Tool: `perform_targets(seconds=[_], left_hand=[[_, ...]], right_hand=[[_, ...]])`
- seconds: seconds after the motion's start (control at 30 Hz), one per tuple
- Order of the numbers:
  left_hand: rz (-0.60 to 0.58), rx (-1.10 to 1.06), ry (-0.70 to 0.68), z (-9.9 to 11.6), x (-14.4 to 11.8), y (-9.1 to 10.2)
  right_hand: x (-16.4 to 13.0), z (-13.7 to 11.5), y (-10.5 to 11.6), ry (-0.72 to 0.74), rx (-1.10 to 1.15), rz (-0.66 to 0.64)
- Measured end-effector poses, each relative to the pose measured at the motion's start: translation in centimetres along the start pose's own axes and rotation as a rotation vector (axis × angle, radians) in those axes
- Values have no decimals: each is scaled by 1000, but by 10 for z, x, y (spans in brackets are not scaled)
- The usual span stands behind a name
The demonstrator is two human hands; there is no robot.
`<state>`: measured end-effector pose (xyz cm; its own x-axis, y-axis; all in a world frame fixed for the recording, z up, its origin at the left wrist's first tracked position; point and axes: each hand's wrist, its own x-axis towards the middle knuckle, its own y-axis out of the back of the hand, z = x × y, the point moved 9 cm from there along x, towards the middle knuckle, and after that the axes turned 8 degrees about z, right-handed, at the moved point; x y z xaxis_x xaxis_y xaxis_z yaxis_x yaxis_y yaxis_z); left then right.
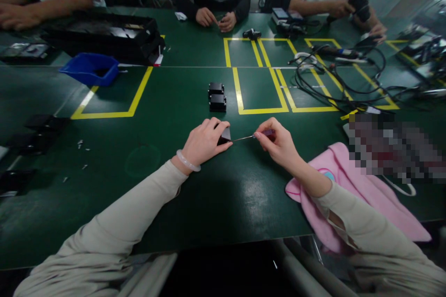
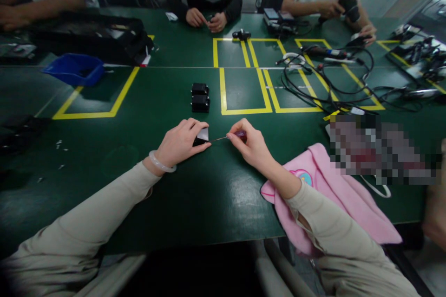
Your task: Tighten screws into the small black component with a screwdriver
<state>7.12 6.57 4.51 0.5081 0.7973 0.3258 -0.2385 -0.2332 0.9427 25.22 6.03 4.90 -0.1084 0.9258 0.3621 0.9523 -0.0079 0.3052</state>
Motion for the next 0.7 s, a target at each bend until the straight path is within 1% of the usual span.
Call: perform_targets(seconds=[0.1, 0.23, 0.43, 0.7], left_hand=[[3, 3, -6, 0, 0, 0], [4, -3, -7, -1, -1, 0], [8, -4, -4, -1, -1, -1], [13, 1, -10, -1, -1, 0]], right_hand=[[0, 0, -1, -13, 5, -11], [1, -5, -1, 25, -45, -11], [0, -4, -1, 32, -16, -12], [0, -9, -2, 40, -50, -50]])
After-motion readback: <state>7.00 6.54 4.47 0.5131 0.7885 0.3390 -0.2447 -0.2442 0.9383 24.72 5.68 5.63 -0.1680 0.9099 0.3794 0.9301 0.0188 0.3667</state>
